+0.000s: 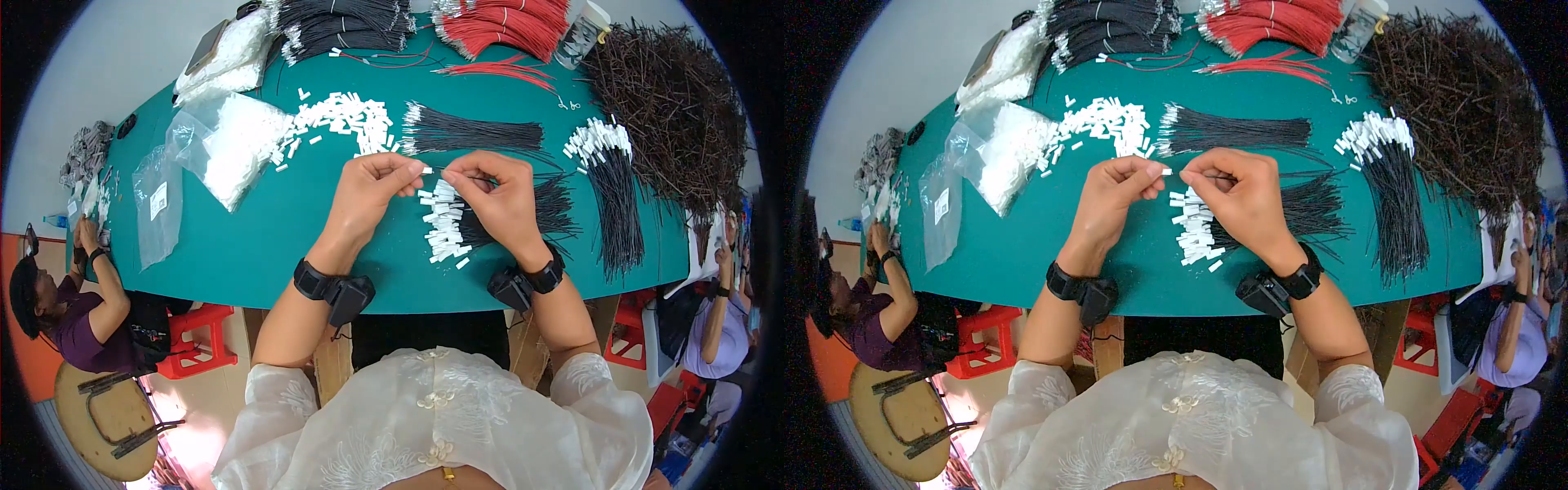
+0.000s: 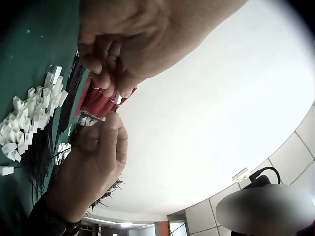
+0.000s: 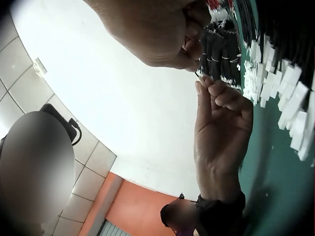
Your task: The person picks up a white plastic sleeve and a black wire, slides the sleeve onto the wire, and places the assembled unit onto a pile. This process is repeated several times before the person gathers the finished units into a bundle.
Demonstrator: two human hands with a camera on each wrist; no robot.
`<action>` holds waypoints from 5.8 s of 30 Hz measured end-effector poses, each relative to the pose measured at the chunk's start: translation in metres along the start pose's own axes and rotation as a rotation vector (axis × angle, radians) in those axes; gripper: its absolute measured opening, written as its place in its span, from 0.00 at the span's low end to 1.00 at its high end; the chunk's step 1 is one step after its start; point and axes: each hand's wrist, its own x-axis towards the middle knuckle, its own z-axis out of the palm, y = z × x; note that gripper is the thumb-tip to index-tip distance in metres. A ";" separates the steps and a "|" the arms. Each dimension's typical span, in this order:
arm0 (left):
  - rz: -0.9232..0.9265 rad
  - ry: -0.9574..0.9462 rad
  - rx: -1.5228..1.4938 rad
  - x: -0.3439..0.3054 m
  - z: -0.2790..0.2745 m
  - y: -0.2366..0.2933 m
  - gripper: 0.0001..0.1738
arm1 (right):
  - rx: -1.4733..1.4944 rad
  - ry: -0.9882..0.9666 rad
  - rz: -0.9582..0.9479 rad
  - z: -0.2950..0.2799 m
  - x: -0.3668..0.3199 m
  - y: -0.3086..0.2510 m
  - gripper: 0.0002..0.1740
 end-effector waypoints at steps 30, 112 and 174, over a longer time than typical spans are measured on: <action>-0.120 0.028 -0.312 0.002 0.007 -0.012 0.11 | -0.013 0.007 0.011 0.006 0.001 0.005 0.05; 0.028 0.062 -0.111 0.005 -0.001 0.001 0.11 | -0.184 -0.006 -0.188 -0.011 0.007 0.004 0.06; -0.075 -0.045 -0.142 0.005 -0.002 -0.008 0.06 | -0.378 -0.047 -0.520 -0.001 0.006 0.009 0.08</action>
